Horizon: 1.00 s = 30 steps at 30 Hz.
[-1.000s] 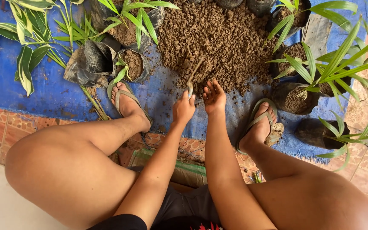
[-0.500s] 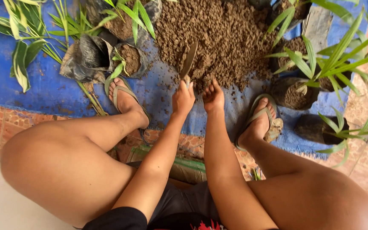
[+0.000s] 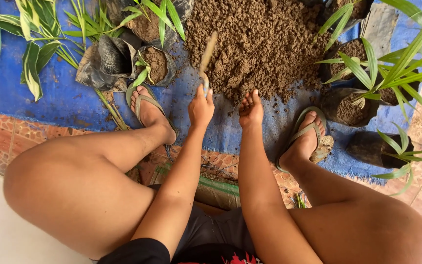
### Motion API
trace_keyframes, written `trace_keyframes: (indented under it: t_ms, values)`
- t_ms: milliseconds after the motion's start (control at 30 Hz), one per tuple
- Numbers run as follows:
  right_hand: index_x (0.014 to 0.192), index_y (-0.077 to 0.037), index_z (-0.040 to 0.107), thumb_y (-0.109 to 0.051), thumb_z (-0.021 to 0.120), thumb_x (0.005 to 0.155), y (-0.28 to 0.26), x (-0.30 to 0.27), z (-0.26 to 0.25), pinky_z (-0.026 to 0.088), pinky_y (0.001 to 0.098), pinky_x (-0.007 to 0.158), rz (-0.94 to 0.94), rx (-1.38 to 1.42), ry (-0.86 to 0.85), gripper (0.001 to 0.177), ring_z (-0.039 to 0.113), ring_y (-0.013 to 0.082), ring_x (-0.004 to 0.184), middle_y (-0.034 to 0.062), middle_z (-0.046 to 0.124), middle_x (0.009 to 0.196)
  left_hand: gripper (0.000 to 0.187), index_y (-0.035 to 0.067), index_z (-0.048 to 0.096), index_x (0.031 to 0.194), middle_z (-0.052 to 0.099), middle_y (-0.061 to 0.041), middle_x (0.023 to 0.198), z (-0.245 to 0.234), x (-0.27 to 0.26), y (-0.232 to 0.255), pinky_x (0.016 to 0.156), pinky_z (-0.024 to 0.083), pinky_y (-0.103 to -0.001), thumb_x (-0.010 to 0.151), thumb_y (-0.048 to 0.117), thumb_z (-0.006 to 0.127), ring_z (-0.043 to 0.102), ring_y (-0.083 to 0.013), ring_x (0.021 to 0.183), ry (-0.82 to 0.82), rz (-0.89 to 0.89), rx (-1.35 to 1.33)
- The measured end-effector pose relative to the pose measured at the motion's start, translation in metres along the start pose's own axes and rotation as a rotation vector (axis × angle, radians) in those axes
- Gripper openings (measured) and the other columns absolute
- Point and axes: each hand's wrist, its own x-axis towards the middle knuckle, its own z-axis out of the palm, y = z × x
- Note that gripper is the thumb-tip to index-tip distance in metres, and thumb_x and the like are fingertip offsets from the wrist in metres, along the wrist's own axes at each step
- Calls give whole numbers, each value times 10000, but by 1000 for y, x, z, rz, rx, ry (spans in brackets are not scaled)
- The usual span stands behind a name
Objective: Mixing soil on a tarp and filling a plastic seedling bag using a small trowel.
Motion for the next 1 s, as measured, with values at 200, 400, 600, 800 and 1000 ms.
trace_keyframes:
  t_ms: [200,400,600,800,1000]
  values:
    - [1144,-197,671,-390,821,888,7,8,5,536,213,635,16,-19,32,354,663,96,734,-48,701,998,360,110,483,1270,747,-170,937,64,10,-53,824,575,-557,1047,381,404,760,-399,900,-179,-33,319]
    - [1158,-164,670,-206,847,877,1,-14,17,520,231,647,-32,-57,24,336,630,110,735,-20,646,932,387,-33,514,1294,716,-243,972,50,-8,-11,734,601,-493,1093,295,469,747,-403,862,137,201,-18]
    - [1158,-208,679,-484,765,924,-8,-16,9,514,230,659,20,-11,4,371,636,87,742,-49,687,934,435,161,566,1379,742,-177,1097,58,24,-25,917,568,-521,1005,378,521,726,-374,1089,-272,-32,284]
    - [1180,-219,690,-444,711,949,-10,-18,-3,511,230,666,14,-45,-13,323,632,81,730,-73,721,940,385,72,699,1293,758,-226,1058,-78,22,114,883,576,-611,978,276,612,738,-430,1016,-150,150,148]
    - [1248,-114,706,-253,642,994,-22,-51,10,434,209,541,23,48,85,297,583,68,600,-38,693,776,216,34,717,700,687,-130,661,46,94,116,480,526,-373,897,39,629,618,-221,493,-262,255,483]
